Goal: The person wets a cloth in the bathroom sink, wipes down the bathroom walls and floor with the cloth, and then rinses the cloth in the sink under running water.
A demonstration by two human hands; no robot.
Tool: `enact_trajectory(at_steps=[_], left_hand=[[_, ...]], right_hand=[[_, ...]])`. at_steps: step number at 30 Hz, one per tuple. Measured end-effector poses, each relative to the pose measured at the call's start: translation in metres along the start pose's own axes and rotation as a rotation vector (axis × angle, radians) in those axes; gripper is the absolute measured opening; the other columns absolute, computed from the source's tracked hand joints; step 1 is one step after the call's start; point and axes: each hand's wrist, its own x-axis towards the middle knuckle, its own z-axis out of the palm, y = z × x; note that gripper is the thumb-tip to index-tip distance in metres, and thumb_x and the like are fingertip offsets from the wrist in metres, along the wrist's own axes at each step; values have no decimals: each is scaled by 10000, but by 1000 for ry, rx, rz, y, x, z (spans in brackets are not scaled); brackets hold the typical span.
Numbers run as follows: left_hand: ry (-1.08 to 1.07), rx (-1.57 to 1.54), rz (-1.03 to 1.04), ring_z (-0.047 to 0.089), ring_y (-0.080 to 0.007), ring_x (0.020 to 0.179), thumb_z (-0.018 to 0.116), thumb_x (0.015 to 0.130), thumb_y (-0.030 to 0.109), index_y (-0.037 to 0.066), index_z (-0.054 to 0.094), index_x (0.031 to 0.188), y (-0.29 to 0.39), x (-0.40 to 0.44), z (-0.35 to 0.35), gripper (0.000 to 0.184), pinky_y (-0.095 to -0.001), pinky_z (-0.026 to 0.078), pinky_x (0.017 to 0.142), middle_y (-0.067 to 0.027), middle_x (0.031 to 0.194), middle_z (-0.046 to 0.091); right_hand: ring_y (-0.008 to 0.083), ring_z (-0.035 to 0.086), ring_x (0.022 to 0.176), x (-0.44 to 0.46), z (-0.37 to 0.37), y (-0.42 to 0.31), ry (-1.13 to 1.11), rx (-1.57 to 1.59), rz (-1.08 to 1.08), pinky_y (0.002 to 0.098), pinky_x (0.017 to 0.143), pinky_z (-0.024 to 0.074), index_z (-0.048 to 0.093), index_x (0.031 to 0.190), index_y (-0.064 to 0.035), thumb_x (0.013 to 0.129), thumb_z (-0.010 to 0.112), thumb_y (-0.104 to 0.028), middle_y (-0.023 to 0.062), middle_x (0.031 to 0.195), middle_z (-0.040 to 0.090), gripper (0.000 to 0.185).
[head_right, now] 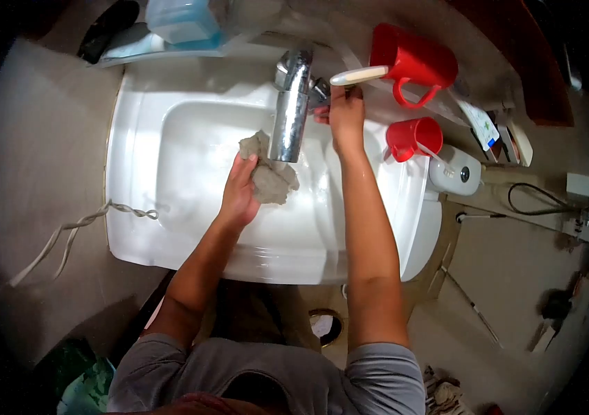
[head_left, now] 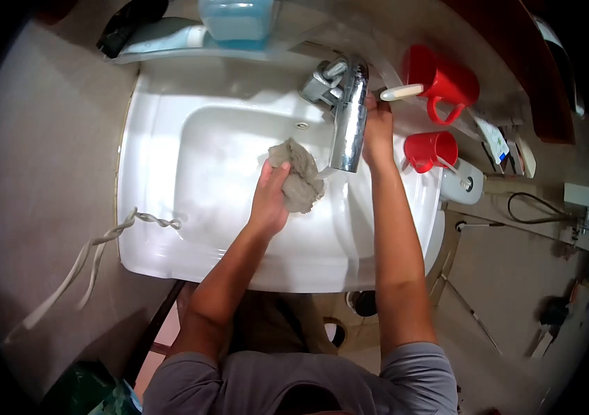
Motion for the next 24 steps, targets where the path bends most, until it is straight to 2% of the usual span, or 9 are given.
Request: enact_trajectory(at_steps=[4,8,10,11,14,16,20,23,24], left_hand=[[-41,63,-23,525,-169,1035,498,923,218,54,391,1263,-15,12,-9,393,-307,438,895,-62,1140,522],[-11,332,38,531,-185,1029,510,910,216,32,411,1258,-29,16,-13,406,-295,434,875,-88,1145,531],[-15,591,65,535,-206,1025,519,897,212,27,430,1242,-37,27,-17,401,-299,432,864,-119,1140,535],[-42,751,66,538,-221,1022,523,889,212,29,439,1233,-40,32,-22,398,-306,432,858,-137,1137,536],[-3,1097,113,557,-321,973,532,862,223,31,491,1168,-39,34,-13,362,-363,436,833,-202,1082,549],[63,1337,157,557,-352,959,526,863,228,24,512,1136,-34,33,0,341,-382,442,817,-207,1066,558],[-27,1237,185,548,-349,973,515,868,233,32,494,1167,-47,42,-32,360,-389,428,837,-206,1078,552],[18,1058,131,544,-295,978,511,880,261,48,460,1220,-48,39,-59,405,-376,415,850,-165,1109,542],[55,989,84,537,-272,985,507,886,280,56,451,1236,-45,36,-65,419,-373,412,848,-141,1121,539]], right_hand=[[173,573,899,-57,-11,31,-85,-80,111,313,770,477,475,1184,10,932,478,-295,103,1065,552,396],[201,483,1097,-114,-12,57,-307,-60,230,321,907,388,428,1291,-4,946,434,-320,111,1219,508,468],[179,490,1077,-125,-15,71,-298,50,618,315,876,409,431,1272,-7,948,422,-335,101,1200,518,461],[137,531,973,-130,-17,73,-322,64,636,311,824,436,479,1211,-78,949,396,-349,41,1126,555,386],[120,544,924,-135,-21,70,-313,91,602,287,782,459,506,1175,-66,933,467,-271,41,1058,584,320],[120,557,853,-134,-22,78,-333,49,486,274,738,466,526,1146,-57,903,523,-194,33,996,600,279],[124,557,703,-132,-22,74,-374,-9,311,266,645,460,557,1086,-15,832,595,-67,45,868,618,262],[125,540,640,-122,-21,73,-501,-588,-96,271,589,445,554,1072,15,819,590,-74,78,770,609,271],[209,545,684,-120,-18,69,-499,-596,-75,311,637,446,553,1077,3,793,598,-59,116,785,590,294]])
